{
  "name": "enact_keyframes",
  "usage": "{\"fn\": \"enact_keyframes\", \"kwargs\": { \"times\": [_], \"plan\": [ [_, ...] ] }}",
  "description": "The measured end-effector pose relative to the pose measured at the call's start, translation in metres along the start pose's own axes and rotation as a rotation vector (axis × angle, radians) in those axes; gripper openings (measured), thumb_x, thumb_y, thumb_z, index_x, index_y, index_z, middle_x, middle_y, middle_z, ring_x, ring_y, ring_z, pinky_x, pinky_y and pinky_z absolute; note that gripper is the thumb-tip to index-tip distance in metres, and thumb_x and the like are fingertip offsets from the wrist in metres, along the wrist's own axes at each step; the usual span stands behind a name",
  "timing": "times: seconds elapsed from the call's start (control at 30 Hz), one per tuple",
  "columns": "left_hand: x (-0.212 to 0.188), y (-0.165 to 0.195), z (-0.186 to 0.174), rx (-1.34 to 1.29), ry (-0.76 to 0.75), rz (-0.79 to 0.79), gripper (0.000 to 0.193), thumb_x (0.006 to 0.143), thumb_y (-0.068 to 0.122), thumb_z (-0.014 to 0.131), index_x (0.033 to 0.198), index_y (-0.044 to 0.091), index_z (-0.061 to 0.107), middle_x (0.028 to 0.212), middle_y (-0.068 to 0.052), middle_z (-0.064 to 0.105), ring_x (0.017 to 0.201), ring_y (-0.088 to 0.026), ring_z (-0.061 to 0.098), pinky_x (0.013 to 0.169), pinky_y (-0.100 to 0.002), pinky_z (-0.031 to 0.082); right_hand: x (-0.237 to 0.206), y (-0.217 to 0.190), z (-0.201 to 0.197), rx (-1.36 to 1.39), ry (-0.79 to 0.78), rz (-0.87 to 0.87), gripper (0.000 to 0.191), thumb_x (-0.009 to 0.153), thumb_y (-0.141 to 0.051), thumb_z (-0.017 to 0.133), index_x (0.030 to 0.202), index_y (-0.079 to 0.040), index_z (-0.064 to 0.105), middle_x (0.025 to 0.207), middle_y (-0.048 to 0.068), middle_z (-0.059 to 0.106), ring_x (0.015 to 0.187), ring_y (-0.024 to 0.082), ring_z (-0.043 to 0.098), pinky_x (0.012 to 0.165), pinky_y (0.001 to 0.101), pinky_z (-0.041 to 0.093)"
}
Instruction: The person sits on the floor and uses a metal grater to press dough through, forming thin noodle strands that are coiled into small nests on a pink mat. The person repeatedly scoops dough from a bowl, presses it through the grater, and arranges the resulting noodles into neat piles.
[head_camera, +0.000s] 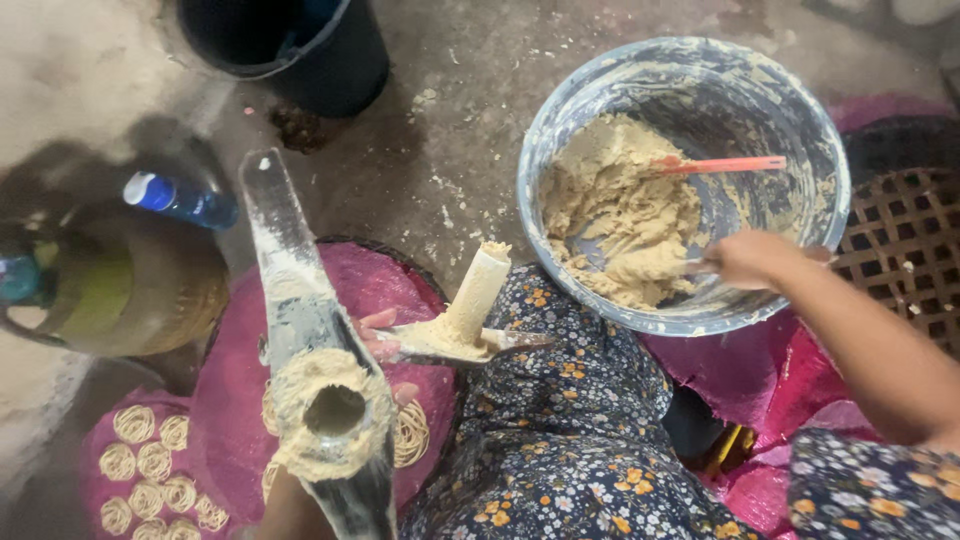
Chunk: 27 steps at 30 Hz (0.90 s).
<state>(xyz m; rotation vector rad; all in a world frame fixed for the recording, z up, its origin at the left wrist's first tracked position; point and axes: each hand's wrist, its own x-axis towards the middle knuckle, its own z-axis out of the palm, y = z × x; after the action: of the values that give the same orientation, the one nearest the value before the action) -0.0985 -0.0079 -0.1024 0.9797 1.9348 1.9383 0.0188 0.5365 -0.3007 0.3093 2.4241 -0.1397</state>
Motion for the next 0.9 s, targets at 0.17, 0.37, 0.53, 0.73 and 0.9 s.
{"fn": "enact_keyframes", "kwargs": {
  "times": [0.17, 0.37, 0.53, 0.73, 0.9],
  "plan": [
    [0.022, 0.018, 0.004, 0.102, 0.03, -0.024, 0.053, 0.07, 0.028, 0.082, 0.118, 0.009, 0.068, 0.12, -0.01, 0.066, 0.114, -0.03, 0.066, 0.095, -0.041, 0.058, -0.042, 0.033, -0.073, 0.465, -0.127, 0.063, 0.051, 0.087, -0.047, 0.074, 0.131, -0.022, 0.075, 0.116, 0.005, 0.08, 0.092, 0.028, 0.075, 0.083, 0.0412, 0.066],
    [0.067, 0.023, 0.03, 0.372, -0.012, -0.154, 0.056, 0.07, 0.039, 0.081, 0.116, 0.009, 0.069, 0.116, -0.013, 0.069, 0.104, -0.029, 0.07, 0.09, -0.04, 0.058, -0.077, 0.031, -0.168, 0.676, -0.044, -0.379, 0.051, 0.091, -0.025, 0.077, 0.137, -0.003, 0.073, 0.103, 0.026, 0.072, 0.085, 0.03, 0.061, 0.072, 0.0425, 0.051],
    [0.072, 0.017, 0.045, 0.586, -0.095, -0.073, 0.05, 0.076, 0.045, 0.078, 0.114, 0.012, 0.074, 0.121, -0.017, 0.067, 0.105, -0.035, 0.068, 0.091, -0.042, 0.056, -0.082, -0.03, -0.238, 0.316, -0.091, -0.685, 0.058, 0.084, -0.033, 0.072, 0.139, -0.014, 0.069, 0.117, 0.005, 0.077, 0.09, 0.016, 0.072, 0.075, 0.0338, 0.063],
    [0.059, 0.008, 0.046, 0.728, -0.049, -0.104, 0.044, 0.08, 0.047, 0.072, 0.113, 0.018, 0.075, 0.123, -0.016, 0.065, 0.106, -0.037, 0.067, 0.091, -0.044, 0.055, -0.19, -0.161, -0.315, -0.6, 0.451, -0.61, 0.056, 0.089, -0.054, 0.061, 0.142, -0.035, 0.061, 0.089, -0.011, 0.068, 0.072, 0.005, 0.065, 0.072, 0.031, 0.056],
    [0.058, 0.005, 0.053, 0.793, 0.085, -0.171, 0.04, 0.078, 0.038, 0.074, 0.113, 0.018, 0.076, 0.123, -0.014, 0.064, 0.103, -0.036, 0.067, 0.087, -0.045, 0.055, -0.241, -0.258, -0.251, -1.199, 1.271, -0.846, 0.038, 0.097, -0.014, 0.067, 0.134, -0.008, 0.07, 0.066, -0.006, 0.043, 0.051, 0.004, 0.04, 0.045, 0.0242, 0.034]
  ]
}}
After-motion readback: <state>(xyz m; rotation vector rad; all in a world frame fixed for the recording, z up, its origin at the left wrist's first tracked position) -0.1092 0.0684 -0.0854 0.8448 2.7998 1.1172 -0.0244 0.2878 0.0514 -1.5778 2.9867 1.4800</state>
